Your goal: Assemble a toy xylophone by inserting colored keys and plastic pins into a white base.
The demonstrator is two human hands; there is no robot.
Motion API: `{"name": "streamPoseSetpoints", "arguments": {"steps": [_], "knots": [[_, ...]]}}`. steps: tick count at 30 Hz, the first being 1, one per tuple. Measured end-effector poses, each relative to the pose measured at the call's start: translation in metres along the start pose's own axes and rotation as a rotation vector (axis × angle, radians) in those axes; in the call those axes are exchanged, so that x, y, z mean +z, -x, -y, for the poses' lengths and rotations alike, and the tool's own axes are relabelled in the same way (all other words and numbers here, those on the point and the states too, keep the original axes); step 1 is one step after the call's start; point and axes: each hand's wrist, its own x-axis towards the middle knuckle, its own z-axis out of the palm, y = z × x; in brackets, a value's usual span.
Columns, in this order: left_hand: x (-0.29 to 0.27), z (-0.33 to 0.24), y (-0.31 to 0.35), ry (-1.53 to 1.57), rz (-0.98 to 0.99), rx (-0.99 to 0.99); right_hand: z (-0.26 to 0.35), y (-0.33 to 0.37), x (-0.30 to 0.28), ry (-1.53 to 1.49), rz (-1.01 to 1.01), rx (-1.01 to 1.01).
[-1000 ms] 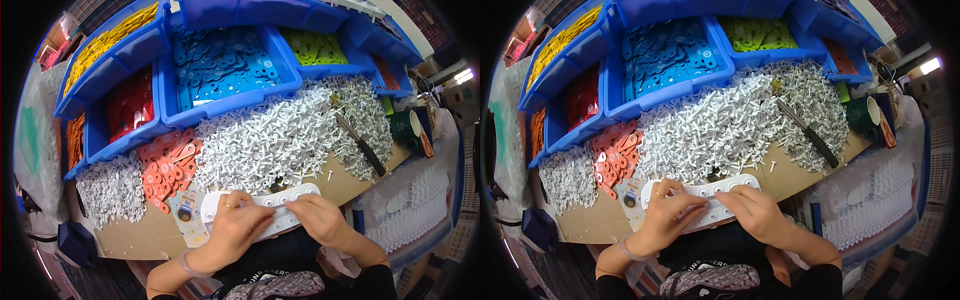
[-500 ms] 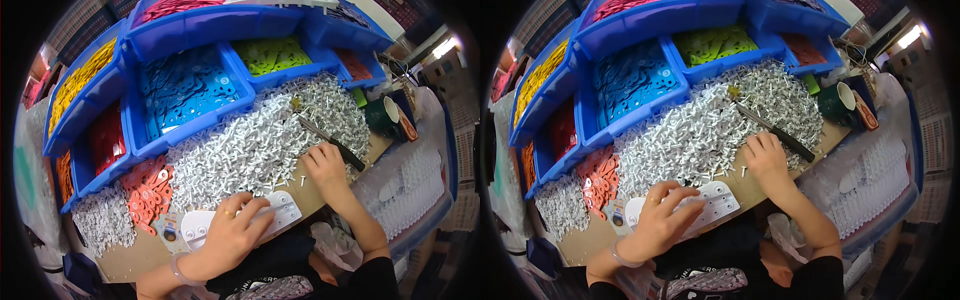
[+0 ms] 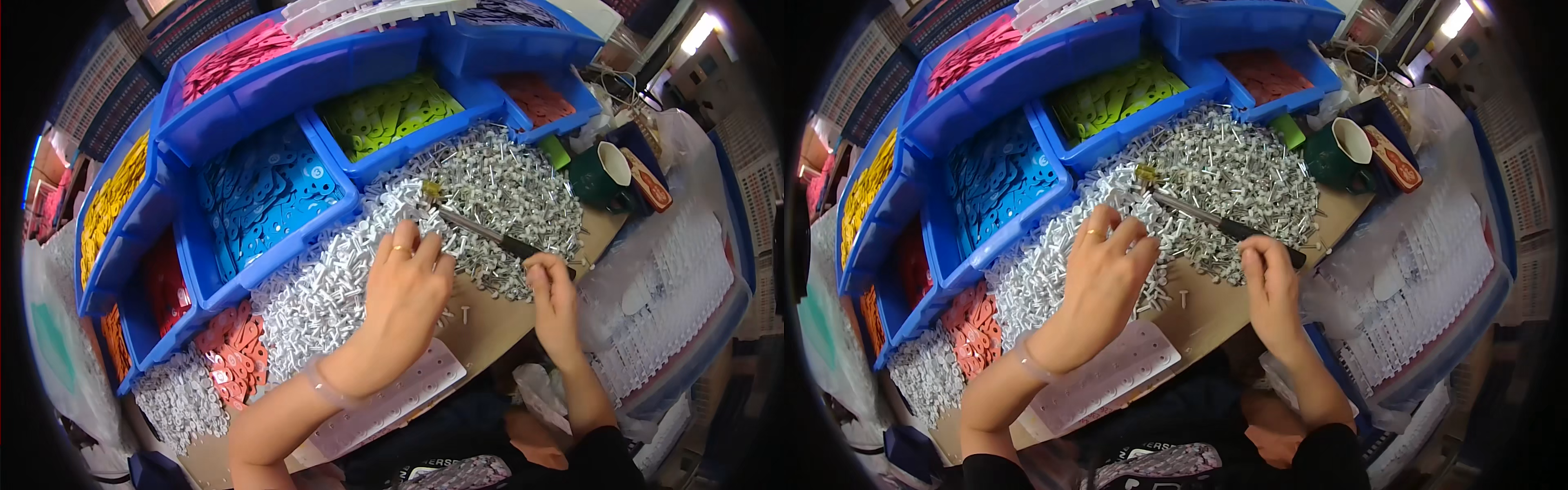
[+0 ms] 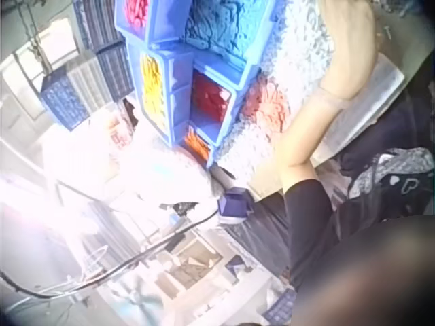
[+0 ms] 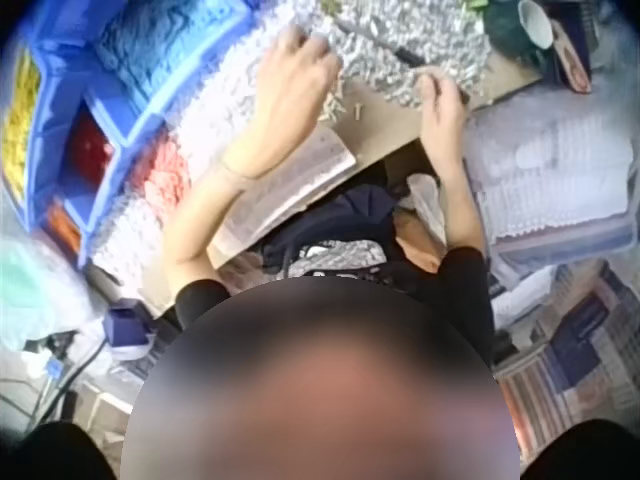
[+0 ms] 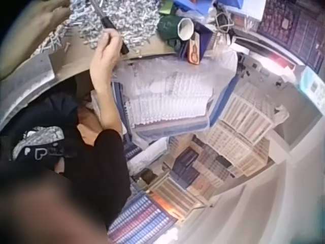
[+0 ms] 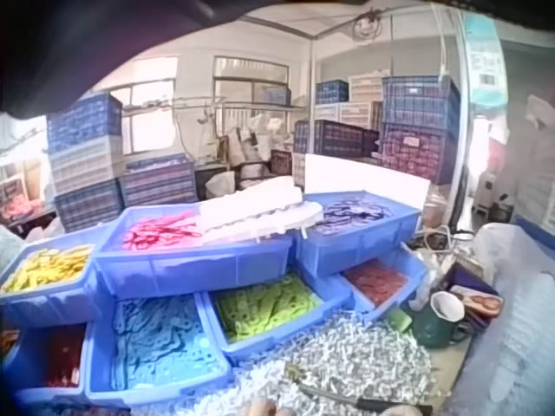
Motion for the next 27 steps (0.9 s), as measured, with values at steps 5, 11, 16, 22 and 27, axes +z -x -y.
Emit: {"name": "streamPoseSetpoints", "arguments": {"steps": [5, 11, 16, 22, 27], "knots": [[0.036, -0.013, -0.026, -0.036, -0.001, 0.095, 0.031, 0.016, 0.008, 0.027, 0.200, 0.049], [0.042, -0.004, -0.025, -0.078, 0.101, 0.087, 0.000, 0.024, -0.008, -0.167, 0.269, 0.172], [0.045, -0.011, -0.020, 0.033, 0.075, 0.143, 0.005, 0.029, -0.007, 0.010, 0.234, 0.011], [0.054, -0.006, -0.017, 0.026, 0.142, 0.285, 0.005, 0.027, 0.003, -0.062, 0.328, 0.033], [0.039, -0.005, -0.010, -0.043, 0.123, 0.326, -0.003, 0.030, 0.015, -0.132, 0.235, 0.079]]}}
